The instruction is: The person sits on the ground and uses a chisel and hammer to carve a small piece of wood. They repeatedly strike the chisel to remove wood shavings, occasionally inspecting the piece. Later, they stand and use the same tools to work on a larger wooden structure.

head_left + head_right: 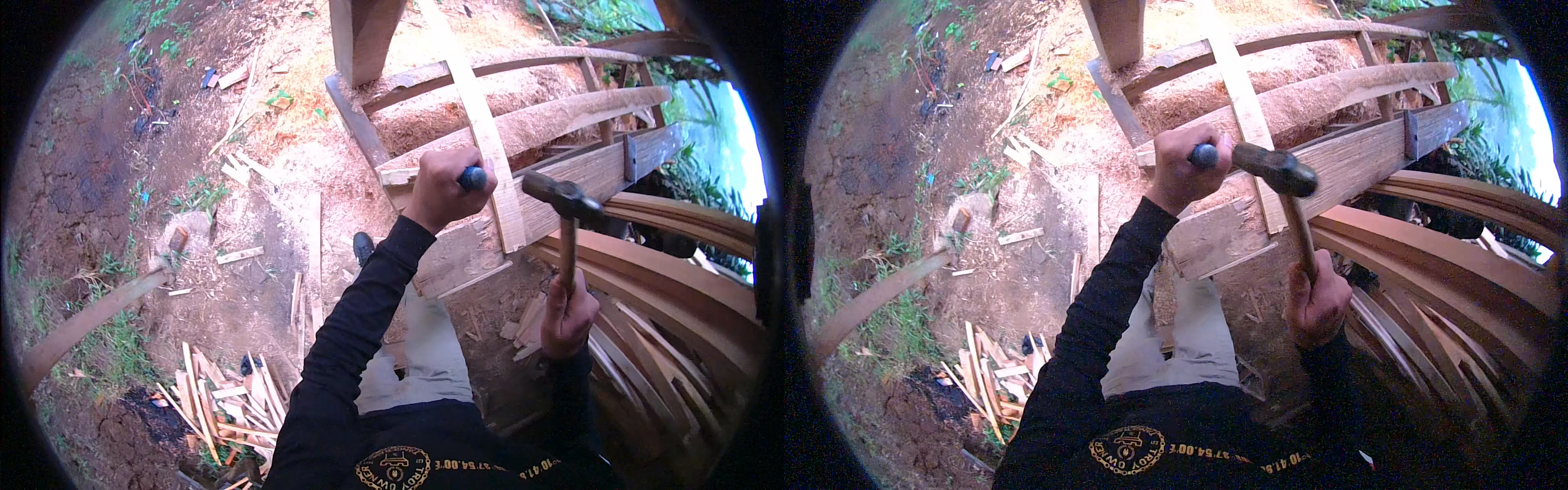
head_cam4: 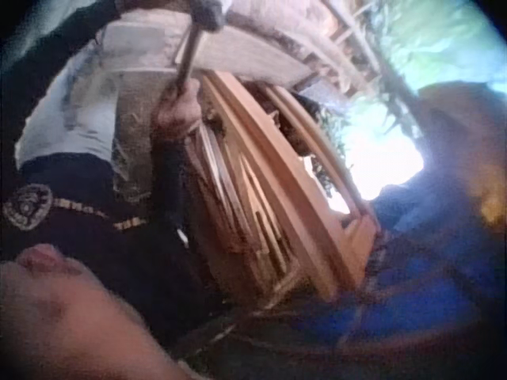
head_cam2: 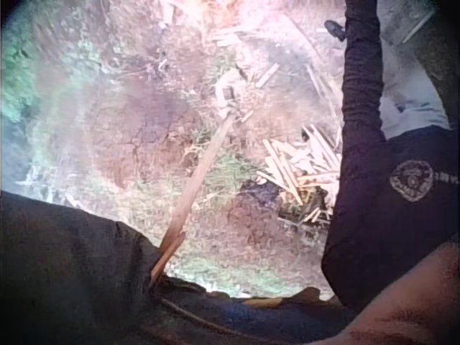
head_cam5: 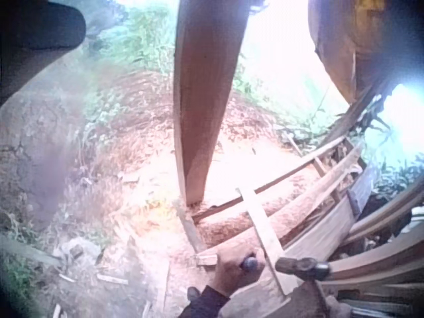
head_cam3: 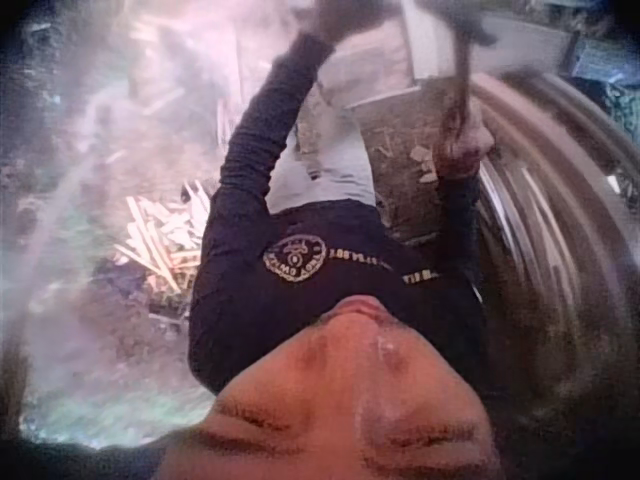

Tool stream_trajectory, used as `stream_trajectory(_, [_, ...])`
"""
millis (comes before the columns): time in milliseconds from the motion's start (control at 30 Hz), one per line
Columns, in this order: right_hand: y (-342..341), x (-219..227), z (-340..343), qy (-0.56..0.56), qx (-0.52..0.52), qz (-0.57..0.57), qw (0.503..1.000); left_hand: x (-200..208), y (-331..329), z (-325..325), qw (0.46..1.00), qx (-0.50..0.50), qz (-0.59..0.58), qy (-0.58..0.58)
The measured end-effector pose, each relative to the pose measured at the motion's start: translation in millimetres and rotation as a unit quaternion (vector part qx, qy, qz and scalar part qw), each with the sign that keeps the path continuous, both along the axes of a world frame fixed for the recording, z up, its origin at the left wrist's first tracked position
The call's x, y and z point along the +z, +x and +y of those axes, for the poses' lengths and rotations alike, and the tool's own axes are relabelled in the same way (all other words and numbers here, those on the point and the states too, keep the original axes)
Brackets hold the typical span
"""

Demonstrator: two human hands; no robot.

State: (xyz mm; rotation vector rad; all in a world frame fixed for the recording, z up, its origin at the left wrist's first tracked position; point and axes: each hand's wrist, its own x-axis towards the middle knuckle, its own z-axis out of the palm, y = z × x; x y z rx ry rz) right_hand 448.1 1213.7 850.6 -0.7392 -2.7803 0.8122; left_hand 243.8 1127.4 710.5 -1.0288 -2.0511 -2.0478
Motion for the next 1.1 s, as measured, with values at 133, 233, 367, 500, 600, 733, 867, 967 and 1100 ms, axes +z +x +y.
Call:
stream_trajectory(133, [-6.9, -4.3, 0.6, 0.024, 0.042, -0.056, 0.997, -0.2, -0.3, -0.4, 1.000, 0.000, 0.010, 0.028])
stream_trajectory(233, [3.6, -5.5, -3.2, -0.014, 0.002, -0.068, 0.998, -1.9, -0.6, -2.7, 1.000, -0.003, 0.007, 0.026])
stream_trajectory(367, [-5.1, 2.1, -10.5, -0.053, -0.003, -0.103, 0.993, -0.9, -2.0, -6.8, 0.998, -0.015, 0.004, 0.055])
stream_trajectory(500, [45.2, 10.5, 3.0, -0.318, -0.023, 0.251, 0.914, -0.3, -4.7, -7.8, 0.998, -0.005, 0.012, 0.059])
stream_trajectory(600, [3.9, 17.8, -26.7, -0.341, 0.048, 0.458, 0.819, -2.5, -3.0, -9.7, 0.999, -0.024, -0.003, 0.039])
stream_trajectory(733, [1.3, -10.7, -19.3, 0.016, -0.012, -0.097, 0.995, -6.9, -12.2, -9.8, 1.000, -0.023, 0.002, 0.014])
stream_trajectory(867, [1.6, -1.4, -25.6, -0.174, -0.088, 0.064, 0.979, -8.0, -7.2, -8.7, 0.999, -0.003, 0.009, 0.052])
stream_trajectory(967, [-4.2, 9.2, -33.6, -0.244, -0.107, 0.182, 0.947, -9.1, -8.5, -9.2, 0.998, -0.014, -0.003, 0.055])
stream_trajectory(1100, [6.1, -10.3, -18.5, -0.138, -0.037, 0.150, 0.978, -6.1, -7.1, -4.9, 0.998, -0.024, -0.008, 0.065])
